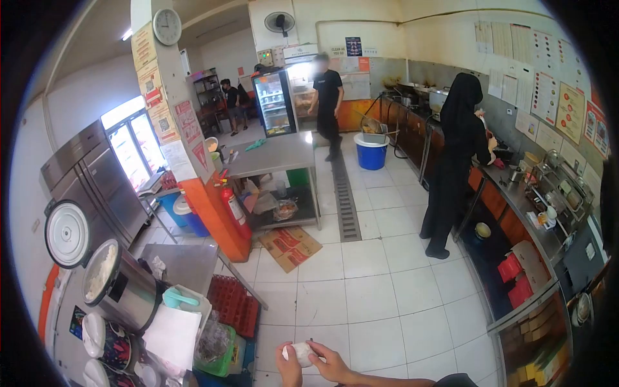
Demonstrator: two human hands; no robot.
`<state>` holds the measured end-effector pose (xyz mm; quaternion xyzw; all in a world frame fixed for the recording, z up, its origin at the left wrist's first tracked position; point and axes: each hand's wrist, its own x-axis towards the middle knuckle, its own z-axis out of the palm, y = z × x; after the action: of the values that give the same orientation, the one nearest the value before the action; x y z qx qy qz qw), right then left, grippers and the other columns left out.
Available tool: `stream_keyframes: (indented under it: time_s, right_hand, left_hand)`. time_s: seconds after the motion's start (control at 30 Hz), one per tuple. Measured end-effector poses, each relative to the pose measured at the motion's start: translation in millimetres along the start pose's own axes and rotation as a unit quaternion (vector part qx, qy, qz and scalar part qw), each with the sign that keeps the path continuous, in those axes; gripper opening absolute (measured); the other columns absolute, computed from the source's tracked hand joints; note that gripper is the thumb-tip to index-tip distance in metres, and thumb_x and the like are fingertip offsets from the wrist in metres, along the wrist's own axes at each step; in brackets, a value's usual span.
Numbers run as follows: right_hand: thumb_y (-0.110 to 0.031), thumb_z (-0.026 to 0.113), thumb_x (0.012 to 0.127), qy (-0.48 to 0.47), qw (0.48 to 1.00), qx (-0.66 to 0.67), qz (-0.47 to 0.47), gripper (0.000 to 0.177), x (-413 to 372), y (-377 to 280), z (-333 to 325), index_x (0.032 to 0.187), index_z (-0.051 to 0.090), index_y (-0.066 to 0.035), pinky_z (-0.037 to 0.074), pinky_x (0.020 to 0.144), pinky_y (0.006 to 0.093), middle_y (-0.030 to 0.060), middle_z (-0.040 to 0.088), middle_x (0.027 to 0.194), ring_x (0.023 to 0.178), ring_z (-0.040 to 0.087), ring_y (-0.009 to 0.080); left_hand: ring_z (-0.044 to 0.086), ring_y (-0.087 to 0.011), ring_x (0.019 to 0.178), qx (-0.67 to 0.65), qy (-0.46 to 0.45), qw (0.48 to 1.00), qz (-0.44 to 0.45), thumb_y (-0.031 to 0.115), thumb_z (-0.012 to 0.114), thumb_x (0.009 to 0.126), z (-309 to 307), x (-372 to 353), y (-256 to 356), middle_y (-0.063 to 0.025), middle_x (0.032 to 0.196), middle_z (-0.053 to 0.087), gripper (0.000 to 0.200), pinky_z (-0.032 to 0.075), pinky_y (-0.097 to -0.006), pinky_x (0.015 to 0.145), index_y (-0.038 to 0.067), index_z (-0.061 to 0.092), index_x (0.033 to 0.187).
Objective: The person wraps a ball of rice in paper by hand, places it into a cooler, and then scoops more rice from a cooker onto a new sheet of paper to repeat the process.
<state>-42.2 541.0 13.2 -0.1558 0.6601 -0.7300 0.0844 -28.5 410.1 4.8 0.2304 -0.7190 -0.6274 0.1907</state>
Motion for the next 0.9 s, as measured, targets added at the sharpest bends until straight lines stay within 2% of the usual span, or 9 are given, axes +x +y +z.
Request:
stream_keyframes:
  time_s: [0.07,0.17,0.27,0.4,0.47,0.6,0.67,0.77,0.9]
  right_hand:
    - [-0.016,0.055,0.095,-0.032,0.999,0.006,0.033,0.045,-6.6,-2.8,-9.9,0.135,0.043,0.001,0.041,0.101,0.0323,0.0163,0.055,0.127,0.120,0.052,0.0221]
    - [-0.019,0.056,0.094,-0.015,1.000,0.019,0.015,0.046,-15.1,1.2,-13.3,0.133,0.045,0.002,0.045,0.095,0.0327,0.0182,0.058,0.123,0.113,0.058,0.0232]
    - [-0.020,0.056,0.094,-0.028,0.999,0.034,0.007,0.046,-20.1,1.9,-15.4,0.134,0.045,0.001,0.045,0.095,0.0328,0.0184,0.058,0.123,0.113,0.058,0.0234]
    - [-0.021,0.055,0.095,-0.053,0.998,0.034,0.010,0.047,-26.6,1.9,-17.2,0.134,0.044,0.001,0.045,0.095,0.0327,0.0185,0.058,0.123,0.113,0.058,0.0237]
    - [-0.021,0.055,0.095,-0.067,0.997,0.038,0.023,0.047,-30.0,4.0,-17.1,0.135,0.043,0.001,0.045,0.095,0.0327,0.0187,0.058,0.123,0.113,0.058,0.0236]
    - [-0.021,0.055,0.095,-0.070,0.996,0.046,0.014,0.047,-34.5,3.9,-16.3,0.134,0.044,0.001,0.045,0.094,0.0329,0.0190,0.058,0.123,0.113,0.058,0.0238]
    - [-0.013,0.054,0.095,-0.079,0.995,0.047,0.038,0.044,-35.3,1.5,-16.8,0.135,0.043,0.001,0.043,0.099,0.0313,0.0149,0.056,0.126,0.118,0.054,0.0211]
    - [-0.020,0.055,0.094,-0.066,0.997,0.034,0.021,0.047,-36.2,1.1,-15.4,0.134,0.043,0.002,0.046,0.094,0.0328,0.0188,0.058,0.123,0.113,0.057,0.0237]
    - [-0.019,0.055,0.094,-0.067,0.997,0.030,0.013,0.047,-36.8,-3.3,-14.8,0.134,0.043,0.003,0.045,0.095,0.0327,0.0184,0.058,0.124,0.114,0.057,0.0234]
  left_hand:
    - [0.055,-0.0151,0.084,0.011,0.015,1.000,0.016,0.027,0.048,0.099,6.5,-11.5,5.3,-0.0070,0.096,0.056,0.026,0.046,-0.0286,0.075,0.003,0.057,0.103]
    - [0.055,-0.0142,0.083,-0.070,0.027,0.997,-0.014,0.027,0.049,0.098,14.9,-23.4,8.3,-0.0065,0.096,0.056,0.025,0.046,-0.0279,0.074,0.004,0.056,0.105]
    - [0.055,-0.0135,0.084,-0.084,0.014,0.995,-0.055,0.027,0.049,0.098,7.8,-24.1,-2.5,-0.0065,0.097,0.056,0.025,0.046,-0.0271,0.074,0.004,0.056,0.107]
    - [0.055,-0.0142,0.085,-0.077,0.035,0.995,-0.056,0.027,0.049,0.098,5.3,-39.3,3.6,-0.0067,0.097,0.056,0.025,0.046,-0.0280,0.075,0.004,0.056,0.105]
    - [0.055,-0.0151,0.087,-0.012,0.051,0.999,-0.011,0.025,0.050,0.098,1.1,-38.1,-0.5,-0.0074,0.097,0.057,0.024,0.046,-0.0289,0.076,0.003,0.057,0.103]
    - [0.055,-0.0157,0.088,-0.027,0.054,0.998,-0.030,0.024,0.050,0.097,3.8,-55.0,27.4,-0.0084,0.098,0.057,0.024,0.045,-0.0294,0.077,0.002,0.058,0.101]
    - [0.054,-0.0157,0.089,-0.045,0.033,0.998,-0.033,0.024,0.050,0.097,3.1,-57.7,33.6,-0.0091,0.098,0.057,0.024,0.045,-0.0289,0.078,0.002,0.058,0.102]
    - [0.054,-0.0156,0.089,-0.034,0.035,0.999,-0.023,0.023,0.050,0.097,3.2,-59.6,39.4,-0.0092,0.097,0.058,0.024,0.045,-0.0289,0.077,0.001,0.058,0.102]
    - [0.055,-0.0160,0.090,-0.027,0.037,0.999,-0.013,0.024,0.050,0.096,0.6,-58.6,38.0,-0.0094,0.097,0.058,0.025,0.045,-0.0298,0.078,0.001,0.059,0.102]
